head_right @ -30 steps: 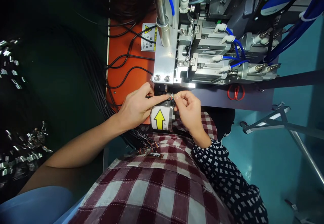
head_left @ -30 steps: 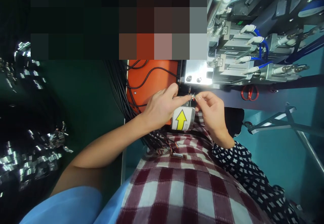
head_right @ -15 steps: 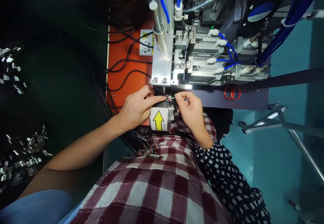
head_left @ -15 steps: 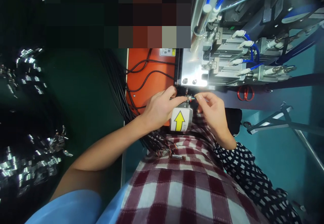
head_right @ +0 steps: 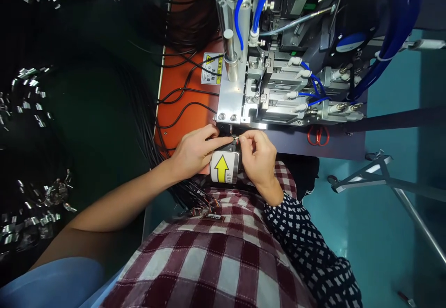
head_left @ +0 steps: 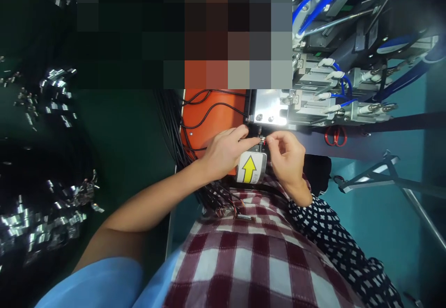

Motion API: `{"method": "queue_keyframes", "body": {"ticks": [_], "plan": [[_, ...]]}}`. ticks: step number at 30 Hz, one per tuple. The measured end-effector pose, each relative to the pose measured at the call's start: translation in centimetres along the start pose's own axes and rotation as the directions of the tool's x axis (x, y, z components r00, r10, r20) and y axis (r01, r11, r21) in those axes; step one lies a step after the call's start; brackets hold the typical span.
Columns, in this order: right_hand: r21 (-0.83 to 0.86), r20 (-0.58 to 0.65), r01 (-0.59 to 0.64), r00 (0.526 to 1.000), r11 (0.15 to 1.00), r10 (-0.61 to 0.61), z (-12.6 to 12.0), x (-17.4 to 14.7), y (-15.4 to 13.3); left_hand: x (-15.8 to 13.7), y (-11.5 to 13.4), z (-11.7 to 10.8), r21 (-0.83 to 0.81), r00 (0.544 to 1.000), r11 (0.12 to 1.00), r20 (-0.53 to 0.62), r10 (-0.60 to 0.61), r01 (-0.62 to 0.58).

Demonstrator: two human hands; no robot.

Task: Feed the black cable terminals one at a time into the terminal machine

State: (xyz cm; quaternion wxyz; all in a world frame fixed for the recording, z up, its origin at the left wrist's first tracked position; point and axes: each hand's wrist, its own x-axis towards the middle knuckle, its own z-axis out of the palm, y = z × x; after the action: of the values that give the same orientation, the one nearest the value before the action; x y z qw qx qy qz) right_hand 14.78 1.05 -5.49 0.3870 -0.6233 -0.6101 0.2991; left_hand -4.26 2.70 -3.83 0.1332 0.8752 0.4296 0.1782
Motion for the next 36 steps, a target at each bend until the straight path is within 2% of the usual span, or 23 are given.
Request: {"method": "queue_keyframes", "body": {"ticks": [2,4,6,8,11,14,16,21,27,29,31,33,35,36], "plan": [[0.027,0.032,-0.059,0.998,0.998,0.059,0.1,0.1,0.3,0.0,0.0,0.0,0.004,1.000,1.000,-0.006,0.012,-0.012],[0.126,0.103,-0.189,0.979,0.974,0.177,0.1,0.4,0.4,0.0,-0.1,0.0,0.009,1.000,1.000,-0.007,0.020,-0.020],[0.244,0.224,-0.352,0.927,0.904,0.300,0.0,0.7,0.4,0.0,-0.1,0.0,0.009,1.000,1.000,-0.005,0.024,-0.024],[0.293,0.299,-0.447,0.883,0.845,0.363,-0.2,0.9,0.5,0.0,-0.1,0.0,0.002,1.000,1.000,-0.007,0.028,-0.028],[0.271,0.194,-0.417,0.906,0.867,0.375,-0.4,0.4,0.7,0.1,0.0,-0.1,-0.005,1.000,1.000,-0.016,0.025,-0.025],[0.266,0.069,-0.319,0.947,0.909,0.313,-0.3,-0.7,0.6,0.1,0.1,0.0,0.000,1.000,1.000,-0.021,0.015,-0.015],[0.287,0.062,-0.296,0.955,0.911,0.291,-0.1,-1.3,0.3,0.1,0.1,-0.1,-0.005,1.000,1.000,-0.021,0.010,-0.010],[0.278,0.089,-0.326,0.945,0.903,0.314,0.0,-1.5,-0.8,0.1,0.0,-0.1,-0.011,1.000,1.000,-0.014,0.025,-0.025],[0.023,0.013,-0.090,0.996,0.996,0.090,-0.8,-0.9,-0.8,0.1,0.0,-0.1,-0.011,0.999,0.999,-0.015,0.030,-0.031],[0.037,0.045,-0.091,0.995,0.995,0.090,-1.0,-0.4,-0.5,0.1,-0.1,-0.1,-0.022,0.999,0.999,-0.016,0.034,-0.034],[0.149,0.150,-0.188,0.975,0.971,0.166,-1.2,0.1,-0.1,0.1,-0.1,-0.1,-0.029,1.000,0.999,-0.006,0.027,-0.027],[0.264,0.277,-0.312,0.931,0.913,0.238,-1.4,0.7,0.3,0.1,-0.1,-0.2,-0.026,1.000,1.000,0.005,0.017,-0.017],[0.317,0.342,-0.370,0.903,0.873,0.258,-1.4,1.0,0.5,0.0,-0.2,-0.2,-0.022,1.000,1.000,0.012,0.008,-0.008],[0.321,0.345,-0.365,0.904,0.874,0.251,-1.4,1.1,0.6,0.0,-0.2,-0.2,-0.021,1.000,1.000,0.016,0.003,-0.003]]}}
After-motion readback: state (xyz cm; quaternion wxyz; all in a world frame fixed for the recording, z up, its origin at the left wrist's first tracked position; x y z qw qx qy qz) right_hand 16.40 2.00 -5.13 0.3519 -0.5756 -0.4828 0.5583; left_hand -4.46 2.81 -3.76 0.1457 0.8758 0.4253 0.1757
